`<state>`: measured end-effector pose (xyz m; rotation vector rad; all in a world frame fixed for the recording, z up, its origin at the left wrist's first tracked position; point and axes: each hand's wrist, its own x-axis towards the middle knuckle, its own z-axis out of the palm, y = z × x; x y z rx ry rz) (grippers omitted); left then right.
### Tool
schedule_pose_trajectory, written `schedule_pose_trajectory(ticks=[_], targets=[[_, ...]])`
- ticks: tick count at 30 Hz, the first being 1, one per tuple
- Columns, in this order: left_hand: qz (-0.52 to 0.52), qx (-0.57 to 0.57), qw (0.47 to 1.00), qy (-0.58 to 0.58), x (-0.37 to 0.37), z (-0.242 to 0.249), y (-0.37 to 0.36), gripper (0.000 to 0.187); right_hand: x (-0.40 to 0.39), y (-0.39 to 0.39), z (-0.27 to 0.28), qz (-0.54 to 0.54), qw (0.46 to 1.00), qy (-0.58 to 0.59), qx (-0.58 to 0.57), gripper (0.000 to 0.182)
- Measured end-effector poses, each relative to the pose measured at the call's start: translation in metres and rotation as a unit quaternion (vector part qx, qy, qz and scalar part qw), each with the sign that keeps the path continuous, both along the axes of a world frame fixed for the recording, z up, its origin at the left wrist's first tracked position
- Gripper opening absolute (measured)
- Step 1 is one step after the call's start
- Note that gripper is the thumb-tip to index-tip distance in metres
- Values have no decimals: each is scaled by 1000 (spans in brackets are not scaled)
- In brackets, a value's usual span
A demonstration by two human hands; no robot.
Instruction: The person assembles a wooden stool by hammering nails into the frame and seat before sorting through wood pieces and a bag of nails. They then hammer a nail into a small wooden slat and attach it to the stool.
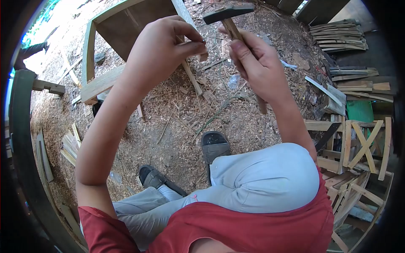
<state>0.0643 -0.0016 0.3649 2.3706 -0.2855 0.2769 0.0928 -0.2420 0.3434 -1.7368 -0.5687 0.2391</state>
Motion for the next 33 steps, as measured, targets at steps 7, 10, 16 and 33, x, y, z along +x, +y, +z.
schedule_pose_trajectory(ticks=[7, 10, 16, 33], targets=[[1, 11, 1000, -2, 0, 2, 1, 22, -15, -11, 23, -46, 980, -167, -96, 36], [-6, 0, 1000, -4, 0, -1, 1, 22, -15, -12, 19, -44, 973, -203, -103, 37], [-9, -6, 1000, -2, -1, -1, -1, 20, -13, -13, 20, -44, 959, -242, -142, 35], [-7, -9, 1000, -8, 0, -1, -1, 19, -8, -12, 19, -49, 937, -338, -77, 36]])
